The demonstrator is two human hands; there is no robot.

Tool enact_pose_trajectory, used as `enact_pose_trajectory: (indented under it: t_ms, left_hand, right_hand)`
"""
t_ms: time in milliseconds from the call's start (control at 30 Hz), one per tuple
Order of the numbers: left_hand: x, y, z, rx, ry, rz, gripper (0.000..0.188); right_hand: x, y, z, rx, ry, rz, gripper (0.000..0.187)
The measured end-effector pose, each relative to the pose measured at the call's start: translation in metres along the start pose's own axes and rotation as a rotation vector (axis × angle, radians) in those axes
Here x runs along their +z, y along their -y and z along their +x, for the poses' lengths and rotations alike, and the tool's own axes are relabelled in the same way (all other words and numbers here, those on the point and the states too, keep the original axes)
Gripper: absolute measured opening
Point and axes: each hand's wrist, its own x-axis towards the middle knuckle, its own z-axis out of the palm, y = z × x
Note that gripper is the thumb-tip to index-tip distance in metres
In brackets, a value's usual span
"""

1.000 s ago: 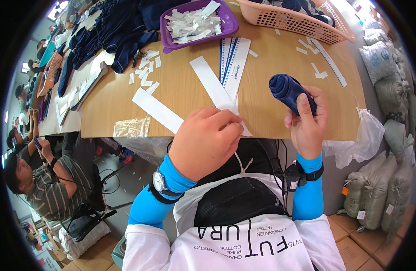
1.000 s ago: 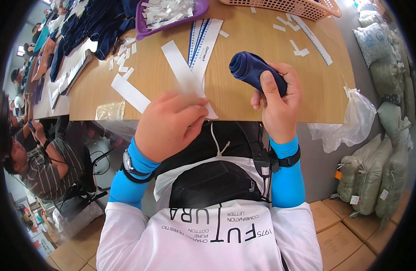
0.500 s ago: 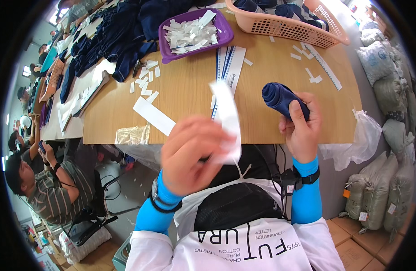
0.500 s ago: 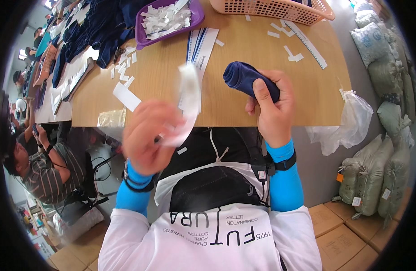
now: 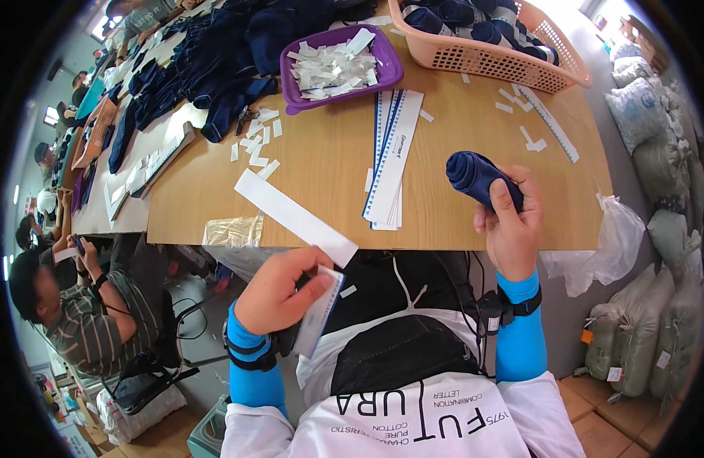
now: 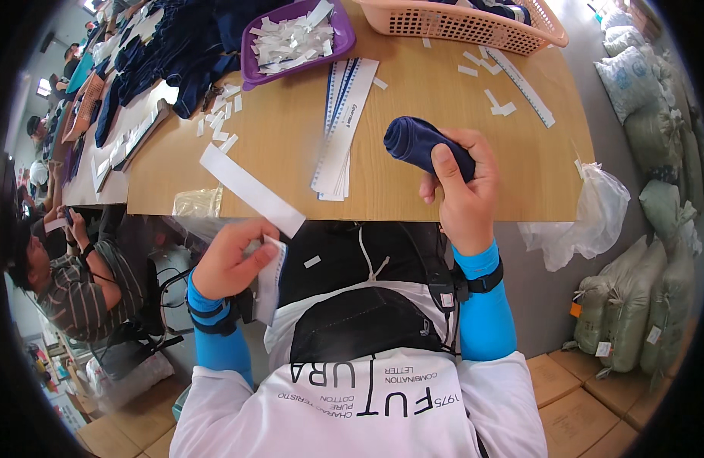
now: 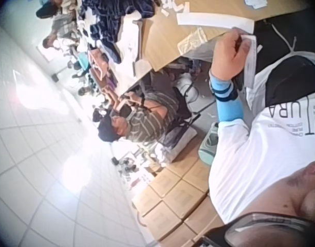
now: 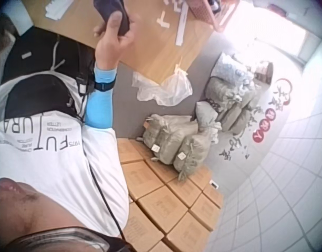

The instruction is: Folding blue fabric pieces and securing them with paper labels.

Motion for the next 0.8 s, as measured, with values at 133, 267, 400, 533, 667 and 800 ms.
enact_pose_trajectory:
  t_ms: [133,267,400,533,667,800]
  left_hand:
    - [0.013,0.01,0.006,-0.046,-0.327,-0.236,0.006]
    - [0.014,-0.003,0.021,0.01,-0.379,-0.041,0.009]
    - [0.016,-0.01,0.038,-0.051,-0.374,-0.029,0.013]
    - [0.006,0.003,0.068,0.001,-0.454,0.118,0.021]
    - [-0.001,-0.005,0.091,-0.102,-0.484,0.223,0.025]
    - [-0.009,-0.042,0.079,0.028,-0.452,-0.222,0.023]
  right_hand:
    - [0.003,0.0,0.0,0.014,-0.016,-0.01,0.026]
    - [-0.004,-0.004,-0.003,0.009,-0.051,0.003,0.025]
    - [-0.007,-0.004,-0.004,0.016,-0.047,0.002,0.026]
    - [-0.003,-0.002,-0.003,0.017,-0.02,-0.007,0.025]
    - [-0.006,-0.004,-0.002,0.013,-0.032,-0.04,0.023]
    - [-0.007,0.01,-0.007,-0.011,-0.011,-0.099,0.022]
